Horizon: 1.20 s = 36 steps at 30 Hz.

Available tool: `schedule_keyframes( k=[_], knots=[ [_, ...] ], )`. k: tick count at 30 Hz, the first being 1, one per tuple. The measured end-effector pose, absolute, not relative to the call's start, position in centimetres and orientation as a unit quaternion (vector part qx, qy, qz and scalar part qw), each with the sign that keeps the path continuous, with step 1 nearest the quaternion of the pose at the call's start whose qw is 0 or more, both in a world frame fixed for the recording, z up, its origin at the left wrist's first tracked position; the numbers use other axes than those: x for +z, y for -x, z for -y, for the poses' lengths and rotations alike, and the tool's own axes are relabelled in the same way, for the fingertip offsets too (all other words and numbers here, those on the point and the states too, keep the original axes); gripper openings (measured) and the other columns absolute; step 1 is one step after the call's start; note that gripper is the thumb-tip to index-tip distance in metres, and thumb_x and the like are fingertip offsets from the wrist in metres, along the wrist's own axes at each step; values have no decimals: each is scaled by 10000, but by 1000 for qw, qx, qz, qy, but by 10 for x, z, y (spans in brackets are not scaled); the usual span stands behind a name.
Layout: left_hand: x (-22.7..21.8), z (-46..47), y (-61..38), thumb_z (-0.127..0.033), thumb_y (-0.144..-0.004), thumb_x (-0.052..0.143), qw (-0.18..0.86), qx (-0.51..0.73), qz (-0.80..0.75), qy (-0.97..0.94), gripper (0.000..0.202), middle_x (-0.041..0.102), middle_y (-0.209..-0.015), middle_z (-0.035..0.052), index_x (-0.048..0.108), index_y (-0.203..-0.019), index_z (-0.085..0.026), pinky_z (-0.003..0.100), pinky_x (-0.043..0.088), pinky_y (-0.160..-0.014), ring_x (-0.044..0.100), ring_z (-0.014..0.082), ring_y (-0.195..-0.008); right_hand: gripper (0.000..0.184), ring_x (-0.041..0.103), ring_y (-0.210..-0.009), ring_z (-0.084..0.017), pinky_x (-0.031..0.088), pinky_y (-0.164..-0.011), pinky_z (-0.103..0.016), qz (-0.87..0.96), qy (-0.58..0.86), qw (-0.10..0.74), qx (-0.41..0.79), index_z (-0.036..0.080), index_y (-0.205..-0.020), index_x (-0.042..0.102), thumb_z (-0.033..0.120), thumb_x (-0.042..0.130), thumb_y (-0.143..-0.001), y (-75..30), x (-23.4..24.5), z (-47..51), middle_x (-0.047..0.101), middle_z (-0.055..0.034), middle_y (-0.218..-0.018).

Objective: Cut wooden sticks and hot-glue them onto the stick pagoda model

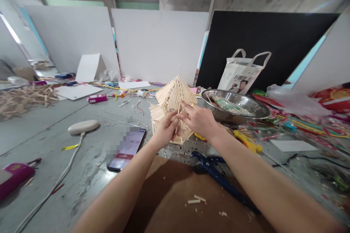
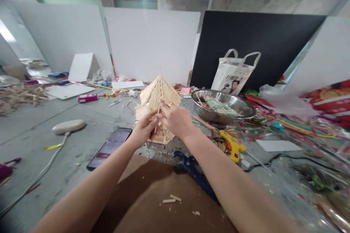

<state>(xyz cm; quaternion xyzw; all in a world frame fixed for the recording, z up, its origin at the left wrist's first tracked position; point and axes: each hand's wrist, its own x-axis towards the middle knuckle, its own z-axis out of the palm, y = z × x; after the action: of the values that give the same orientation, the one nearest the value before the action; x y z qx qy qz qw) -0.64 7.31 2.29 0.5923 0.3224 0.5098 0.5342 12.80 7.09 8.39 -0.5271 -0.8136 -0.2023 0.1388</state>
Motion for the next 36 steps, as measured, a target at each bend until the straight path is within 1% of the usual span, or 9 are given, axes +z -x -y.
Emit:
schedule_keyframes(
  k=[2,6,13,18,23,29,33,36],
  knots=[
    [23,-73,7,-395,-753,475,539,510,-318,-590,498,490,-432,-64,369,-1171,-145,150,254,-288,339,37,-266,588,572,-813,-202,394,-600,-289,820,524,123,-196,207,-1343,151,479,263,-834,-130,85,-71,583,-100,-1039],
    [23,-73,6,-389,-746,489,540,517,-315,-584,504,492,-422,-63,376,-1166,-135,150,261,-299,341,38,-271,574,567,-826,-200,393,-607,-288,826,517,118,-191,207,-1338,174,467,275,-836,-131,87,-72,586,-99,-1036],
    [23,-74,3,-391,-705,543,533,543,-327,-561,521,547,-500,-41,410,-1131,-123,160,336,-353,408,37,-318,548,580,-764,-192,369,-559,-271,820,520,127,-204,221,-1326,221,445,310,-834,-130,86,-72,613,-78,-975],
    [25,-74,-1,-393,-710,534,506,558,-354,-554,480,508,-459,-58,442,-1087,-111,154,321,-326,389,35,-300,521,583,-742,-191,362,-545,-270,819,516,136,-210,231,-1320,236,417,311,-839,-130,86,-73,615,-70,-985],
    [25,-73,-1,-405,-716,523,499,557,-365,-554,455,501,-449,-64,456,-1072,-129,153,320,-319,390,37,-292,529,579,-755,-188,366,-553,-271,821,514,134,-210,224,-1326,214,407,314,-841,-130,86,-72,610,-74,-998],
    [26,-72,-2,-429,-722,506,499,554,-366,-557,463,502,-446,-62,452,-1074,-134,151,310,-310,400,43,-293,531,579,-783,-190,377,-577,-275,818,521,114,-214,222,-1336,176,414,276,-851,-129,87,-72,600,-87,-1014],
    [27,-71,-3,-432,-727,497,505,559,-363,-548,447,505,-460,-61,460,-1060,-136,152,302,-308,402,41,-286,512,586,-777,-195,377,-557,-273,816,519,127,-218,235,-1323,224,412,292,-847,-129,86,-72,607,-72,-1014],
    [30,-71,-5,-402,-723,511,517,576,-353,-526,391,514,-478,-57,479,-1009,-137,154,297,-310,402,39,-287,506,588,-770,-195,381,-553,-278,817,517,130,-218,235,-1320,233,409,290,-848,-130,86,-72,606,-70,-1020]
  ],
)
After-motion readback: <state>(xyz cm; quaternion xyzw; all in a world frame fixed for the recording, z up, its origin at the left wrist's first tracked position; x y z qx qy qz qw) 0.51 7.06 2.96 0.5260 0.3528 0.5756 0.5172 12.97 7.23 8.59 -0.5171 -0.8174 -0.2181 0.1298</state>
